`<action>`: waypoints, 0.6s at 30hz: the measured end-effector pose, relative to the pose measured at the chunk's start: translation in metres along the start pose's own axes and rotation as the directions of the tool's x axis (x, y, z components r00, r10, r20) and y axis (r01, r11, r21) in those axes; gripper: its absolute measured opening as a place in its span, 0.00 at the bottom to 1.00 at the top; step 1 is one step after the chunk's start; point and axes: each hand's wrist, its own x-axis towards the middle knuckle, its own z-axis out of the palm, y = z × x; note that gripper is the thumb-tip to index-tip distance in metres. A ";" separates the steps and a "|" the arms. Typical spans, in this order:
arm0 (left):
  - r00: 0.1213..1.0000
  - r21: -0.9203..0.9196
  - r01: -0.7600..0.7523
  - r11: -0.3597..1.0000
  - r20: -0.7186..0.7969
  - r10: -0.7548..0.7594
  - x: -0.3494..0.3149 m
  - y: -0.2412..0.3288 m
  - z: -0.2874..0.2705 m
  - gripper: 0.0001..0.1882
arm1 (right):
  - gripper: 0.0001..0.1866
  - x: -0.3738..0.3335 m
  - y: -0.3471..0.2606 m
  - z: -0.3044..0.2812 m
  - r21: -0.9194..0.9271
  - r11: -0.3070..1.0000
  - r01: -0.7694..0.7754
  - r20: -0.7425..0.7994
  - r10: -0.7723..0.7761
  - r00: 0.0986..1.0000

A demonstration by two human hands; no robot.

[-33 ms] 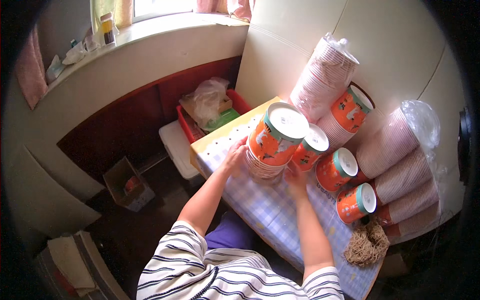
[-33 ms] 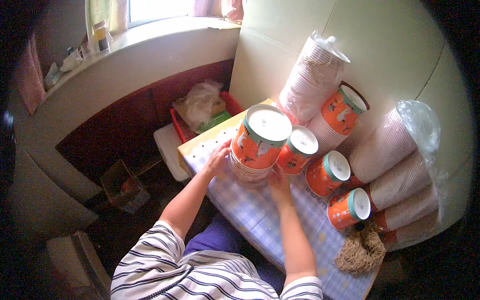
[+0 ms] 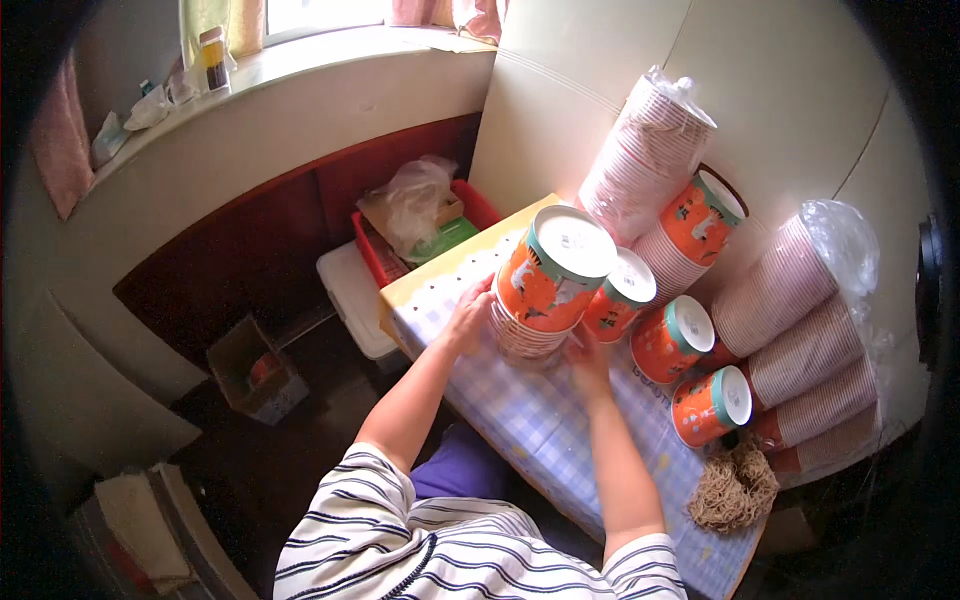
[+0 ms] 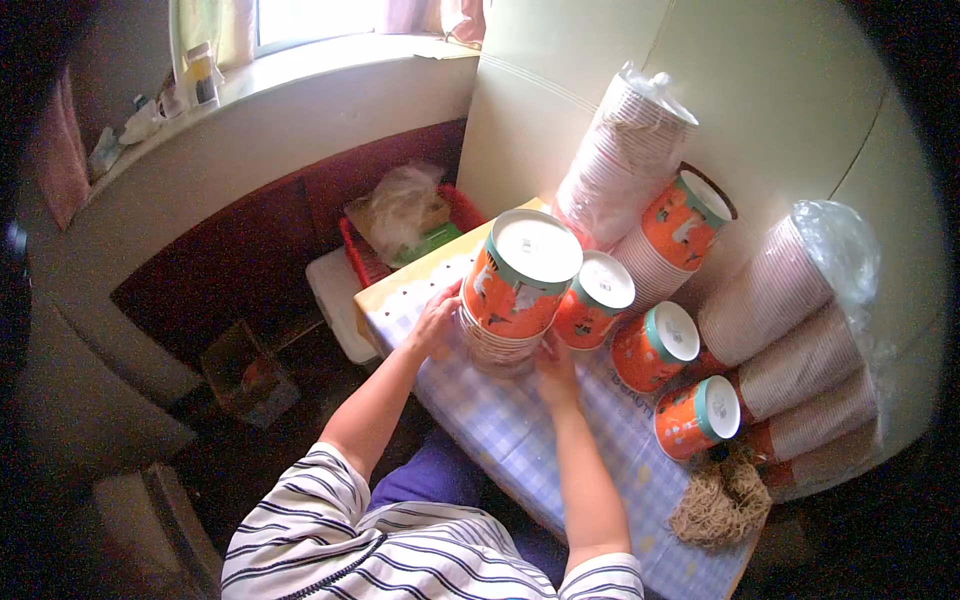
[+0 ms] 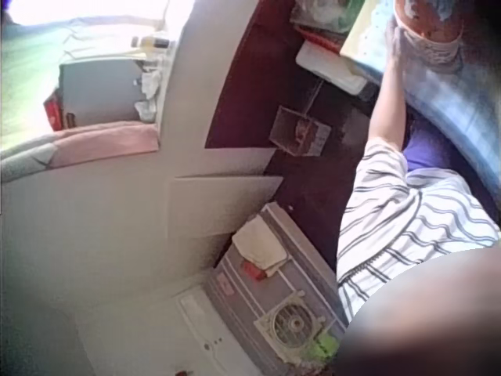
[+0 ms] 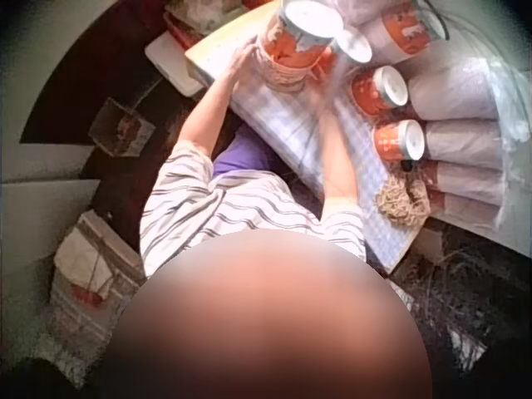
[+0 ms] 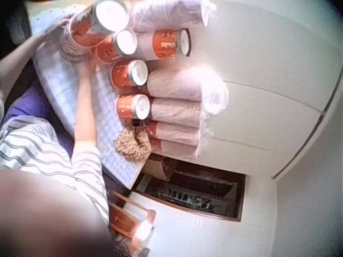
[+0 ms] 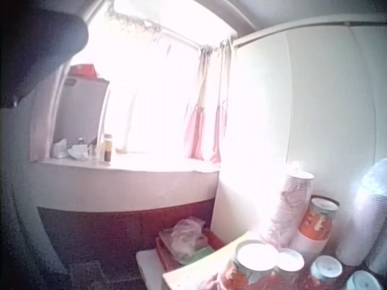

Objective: Threading and tying decorative strings onto paper containers.

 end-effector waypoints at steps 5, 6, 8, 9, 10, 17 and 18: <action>0.998 0.104 0.033 0.994 -0.048 -0.028 -0.033 -0.003 0.012 0.29 | 0.27 -0.015 -0.029 0.001 0.274 0.945 -0.178 0.014 0.181 0.983; 0.998 0.290 0.041 0.956 -0.063 -0.024 -0.041 0.002 0.019 0.30 | 0.28 -0.016 -0.031 -0.004 0.317 0.928 -0.196 0.016 0.202 0.979; 0.997 0.296 0.057 0.954 -0.065 -0.039 -0.052 0.008 0.024 0.30 | 0.29 -0.014 -0.032 -0.009 0.359 0.908 -0.215 0.021 0.222 0.975; 0.996 0.305 0.067 0.950 -0.070 -0.048 -0.057 0.009 0.026 0.30 | 0.28 -0.013 -0.026 -0.012 0.388 0.895 -0.219 0.027 0.227 0.974; 0.998 0.387 0.009 0.922 -0.064 0.017 -0.059 0.009 0.024 0.29 | 0.28 -0.011 -0.023 -0.013 0.418 0.881 -0.222 0.036 0.228 0.973; 0.995 0.480 -0.008 0.877 -0.084 0.055 -0.077 0.012 0.029 0.23 | 0.24 -0.008 -0.003 -0.011 0.378 0.907 -0.185 -0.021 0.208 0.978; 0.993 0.468 -0.007 0.884 -0.100 0.061 -0.074 0.013 0.027 0.22 | 0.24 -0.009 -0.004 -0.009 0.371 0.913 -0.170 -0.003 0.184 0.983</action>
